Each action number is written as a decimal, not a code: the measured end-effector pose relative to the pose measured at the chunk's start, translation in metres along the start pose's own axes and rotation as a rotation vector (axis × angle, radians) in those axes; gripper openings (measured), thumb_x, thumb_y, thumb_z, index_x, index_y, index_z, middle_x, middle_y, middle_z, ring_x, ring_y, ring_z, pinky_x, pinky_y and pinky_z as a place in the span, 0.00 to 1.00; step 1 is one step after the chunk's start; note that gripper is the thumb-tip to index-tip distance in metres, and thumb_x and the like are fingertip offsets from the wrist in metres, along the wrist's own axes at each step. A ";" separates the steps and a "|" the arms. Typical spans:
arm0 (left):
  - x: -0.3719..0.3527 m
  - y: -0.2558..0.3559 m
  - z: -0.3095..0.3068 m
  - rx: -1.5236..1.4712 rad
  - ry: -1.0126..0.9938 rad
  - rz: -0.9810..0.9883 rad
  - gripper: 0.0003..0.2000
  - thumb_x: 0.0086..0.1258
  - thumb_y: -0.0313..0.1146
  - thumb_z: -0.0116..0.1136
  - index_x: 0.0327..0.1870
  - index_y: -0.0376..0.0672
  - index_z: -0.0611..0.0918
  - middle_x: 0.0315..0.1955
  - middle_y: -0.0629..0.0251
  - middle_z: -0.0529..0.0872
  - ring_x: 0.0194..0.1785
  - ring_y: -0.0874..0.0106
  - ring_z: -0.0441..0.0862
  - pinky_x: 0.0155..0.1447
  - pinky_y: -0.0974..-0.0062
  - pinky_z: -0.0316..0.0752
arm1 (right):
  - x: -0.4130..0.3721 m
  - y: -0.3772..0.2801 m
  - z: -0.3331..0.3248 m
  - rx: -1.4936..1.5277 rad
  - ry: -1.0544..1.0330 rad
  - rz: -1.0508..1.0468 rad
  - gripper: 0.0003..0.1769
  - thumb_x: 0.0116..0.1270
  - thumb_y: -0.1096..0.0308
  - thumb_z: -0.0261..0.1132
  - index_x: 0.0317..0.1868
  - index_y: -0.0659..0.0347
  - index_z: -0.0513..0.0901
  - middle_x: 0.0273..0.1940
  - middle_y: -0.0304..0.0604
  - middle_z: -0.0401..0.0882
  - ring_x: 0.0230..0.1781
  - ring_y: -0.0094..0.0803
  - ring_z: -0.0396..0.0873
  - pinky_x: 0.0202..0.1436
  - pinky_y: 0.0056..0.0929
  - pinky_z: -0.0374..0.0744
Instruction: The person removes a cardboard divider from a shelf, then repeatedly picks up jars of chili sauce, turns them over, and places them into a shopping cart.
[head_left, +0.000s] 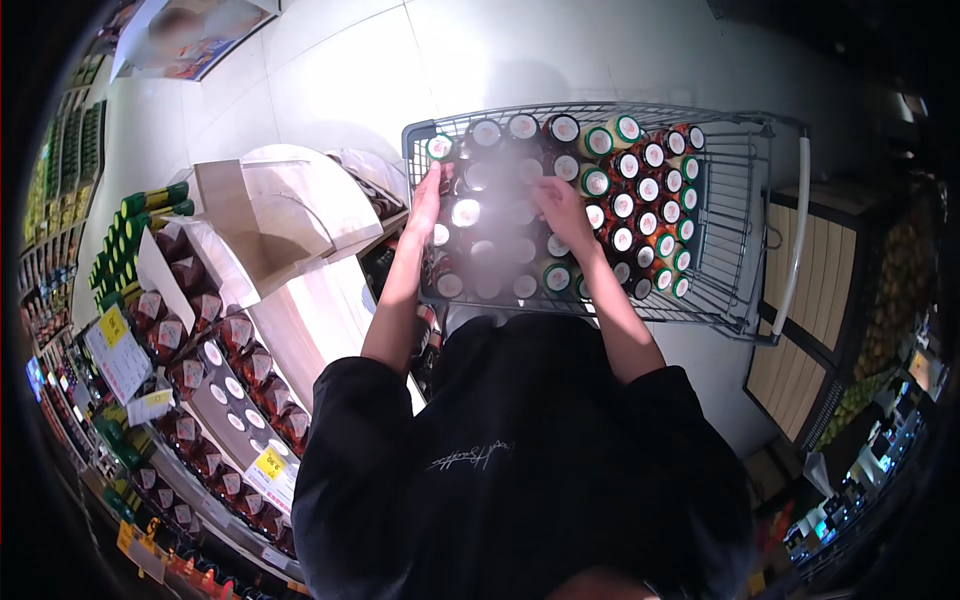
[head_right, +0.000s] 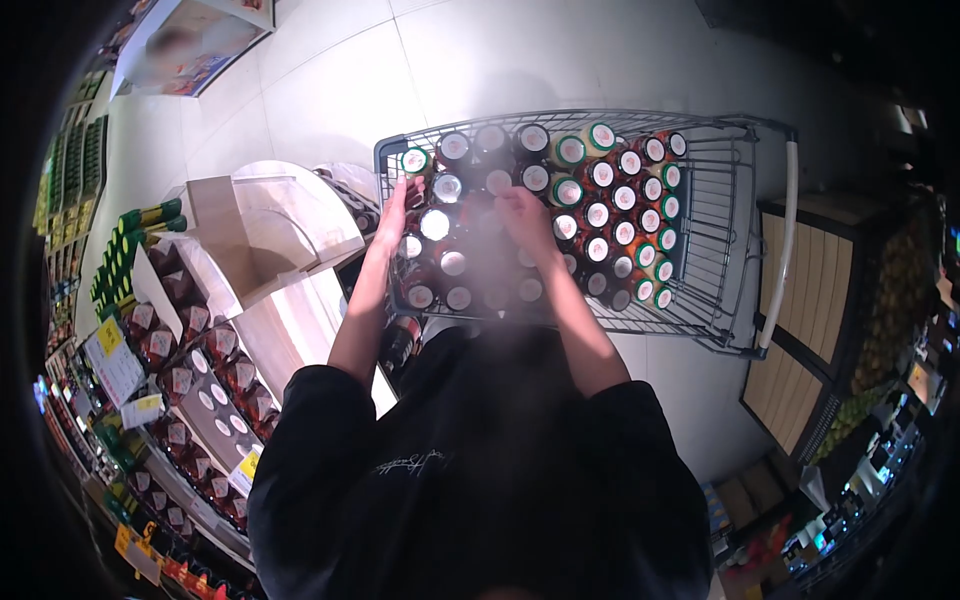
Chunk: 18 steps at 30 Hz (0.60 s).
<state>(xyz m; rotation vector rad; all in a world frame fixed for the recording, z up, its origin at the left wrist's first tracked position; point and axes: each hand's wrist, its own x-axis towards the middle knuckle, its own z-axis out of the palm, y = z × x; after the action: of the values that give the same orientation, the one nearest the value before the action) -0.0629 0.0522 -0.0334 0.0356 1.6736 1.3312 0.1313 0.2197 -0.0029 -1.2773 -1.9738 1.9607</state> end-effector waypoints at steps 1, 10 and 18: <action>-0.006 0.005 -0.002 0.030 0.017 0.012 0.34 0.76 0.61 0.34 0.65 0.38 0.73 0.63 0.57 0.76 0.67 0.67 0.69 0.69 0.70 0.61 | -0.005 0.002 -0.002 0.002 -0.007 -0.015 0.15 0.70 0.64 0.61 0.52 0.65 0.77 0.39 0.39 0.82 0.36 0.21 0.79 0.36 0.19 0.75; -0.057 -0.010 -0.009 0.123 0.183 0.055 0.28 0.76 0.54 0.44 0.57 0.35 0.79 0.48 0.59 0.83 0.53 0.73 0.75 0.59 0.75 0.68 | -0.051 0.085 -0.006 0.002 -0.098 -0.139 0.12 0.71 0.66 0.59 0.49 0.65 0.78 0.34 0.39 0.81 0.32 0.22 0.80 0.33 0.20 0.76; -0.151 -0.060 0.024 0.277 0.381 0.252 0.19 0.75 0.44 0.52 0.55 0.39 0.80 0.48 0.59 0.85 0.54 0.73 0.78 0.59 0.74 0.70 | -0.126 0.069 -0.018 0.273 -0.349 -0.023 0.13 0.73 0.67 0.58 0.52 0.66 0.76 0.37 0.41 0.82 0.32 0.22 0.80 0.34 0.19 0.76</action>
<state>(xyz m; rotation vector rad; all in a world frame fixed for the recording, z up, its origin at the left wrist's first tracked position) 0.0649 -0.0367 0.0196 0.1693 2.2305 1.3380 0.2574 0.1488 0.0013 -0.8938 -1.7491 2.4741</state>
